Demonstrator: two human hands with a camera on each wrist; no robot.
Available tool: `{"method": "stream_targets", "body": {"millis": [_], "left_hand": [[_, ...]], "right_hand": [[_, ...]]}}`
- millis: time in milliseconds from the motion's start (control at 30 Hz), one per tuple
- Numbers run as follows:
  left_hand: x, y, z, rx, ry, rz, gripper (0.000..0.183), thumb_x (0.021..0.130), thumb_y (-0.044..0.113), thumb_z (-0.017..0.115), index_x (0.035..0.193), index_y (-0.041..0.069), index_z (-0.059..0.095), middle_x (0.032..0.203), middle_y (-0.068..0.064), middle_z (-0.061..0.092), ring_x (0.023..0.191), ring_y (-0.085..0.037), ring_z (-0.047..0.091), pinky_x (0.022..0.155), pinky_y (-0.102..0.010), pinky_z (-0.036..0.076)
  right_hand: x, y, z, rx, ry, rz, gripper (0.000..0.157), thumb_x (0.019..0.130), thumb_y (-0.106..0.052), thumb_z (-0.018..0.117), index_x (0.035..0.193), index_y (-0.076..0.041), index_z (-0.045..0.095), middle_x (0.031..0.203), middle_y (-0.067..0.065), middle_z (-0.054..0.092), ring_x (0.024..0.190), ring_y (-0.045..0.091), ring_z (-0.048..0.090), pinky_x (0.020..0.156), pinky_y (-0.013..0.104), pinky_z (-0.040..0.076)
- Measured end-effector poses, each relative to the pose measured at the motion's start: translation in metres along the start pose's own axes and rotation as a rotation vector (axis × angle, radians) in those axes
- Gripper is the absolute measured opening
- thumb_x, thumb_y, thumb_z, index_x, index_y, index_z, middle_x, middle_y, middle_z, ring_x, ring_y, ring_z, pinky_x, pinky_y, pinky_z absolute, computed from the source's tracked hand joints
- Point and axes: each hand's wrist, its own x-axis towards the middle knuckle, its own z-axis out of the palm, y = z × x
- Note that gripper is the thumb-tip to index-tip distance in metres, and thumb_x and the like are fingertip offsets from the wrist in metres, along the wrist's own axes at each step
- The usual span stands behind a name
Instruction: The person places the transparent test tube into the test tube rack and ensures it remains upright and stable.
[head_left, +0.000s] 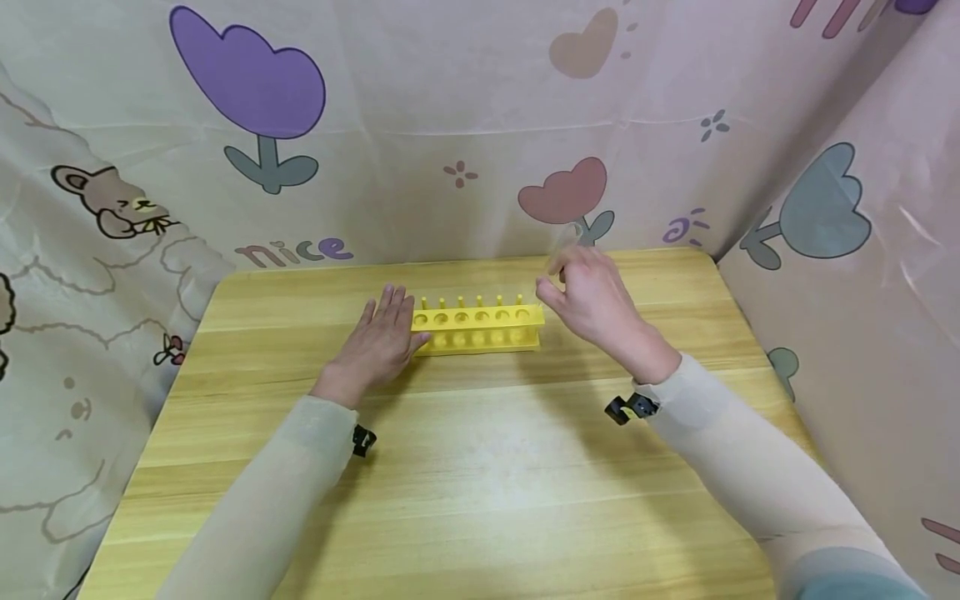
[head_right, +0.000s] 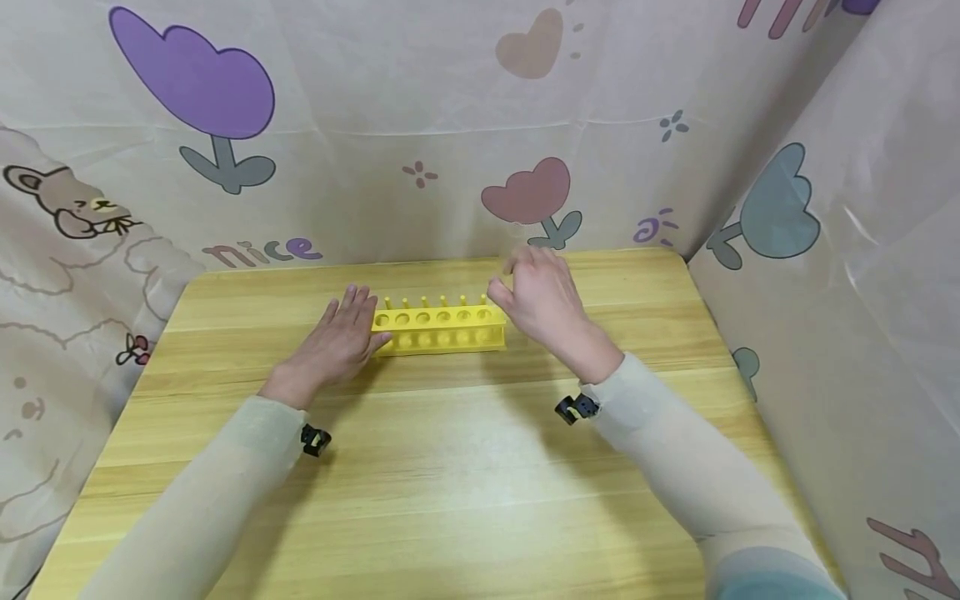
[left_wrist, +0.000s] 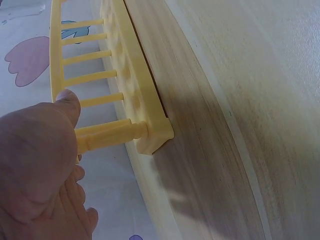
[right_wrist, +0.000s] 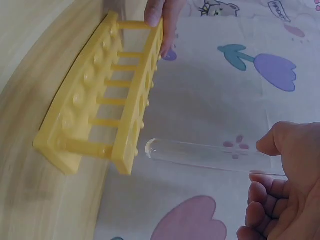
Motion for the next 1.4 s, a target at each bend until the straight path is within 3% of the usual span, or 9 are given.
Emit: {"method": "stream_targets", "body": {"millis": [467,1000,1400], "left_hand": [[0.001,0.000,0.001,0.016,0.003,-0.002,0.079,0.115,0.050,0.030,0.168,-0.001,0.001,0.175,-0.019,-0.012,0.163,-0.034,-0.015,0.133,-0.056,-0.007],[0.000,0.000,0.000,0.010,-0.001,0.001,0.079,0.115,0.050,0.030,0.168,-0.002,0.000,0.175,-0.019,-0.012,0.163,-0.035,-0.015,0.133,-0.057,-0.006],[0.001,-0.001,0.001,0.008,-0.002,0.002,0.079,0.115,0.050,0.029,0.168,-0.001,-0.001,0.175,-0.019,-0.013,0.163,-0.034,-0.015,0.133,-0.056,-0.007]], "right_hand": [[0.004,-0.006,0.018,-0.005,-0.036,-0.047,0.015,0.094,-0.018,0.062,0.093,-0.004,0.069,0.087,0.008,0.060,0.082,0.030,0.054,0.080,0.043,0.047],[0.001,0.006,0.052,-0.021,-0.196,0.062,0.026,0.099,-0.027,0.063,0.101,-0.002,0.067,0.106,0.014,0.071,0.100,0.035,0.062,0.095,0.051,0.051],[-0.003,0.008,0.061,-0.037,-0.220,0.067,0.025,0.100,-0.027,0.062,0.101,-0.002,0.066,0.102,0.013,0.069,0.100,0.035,0.062,0.093,0.051,0.051]]}}
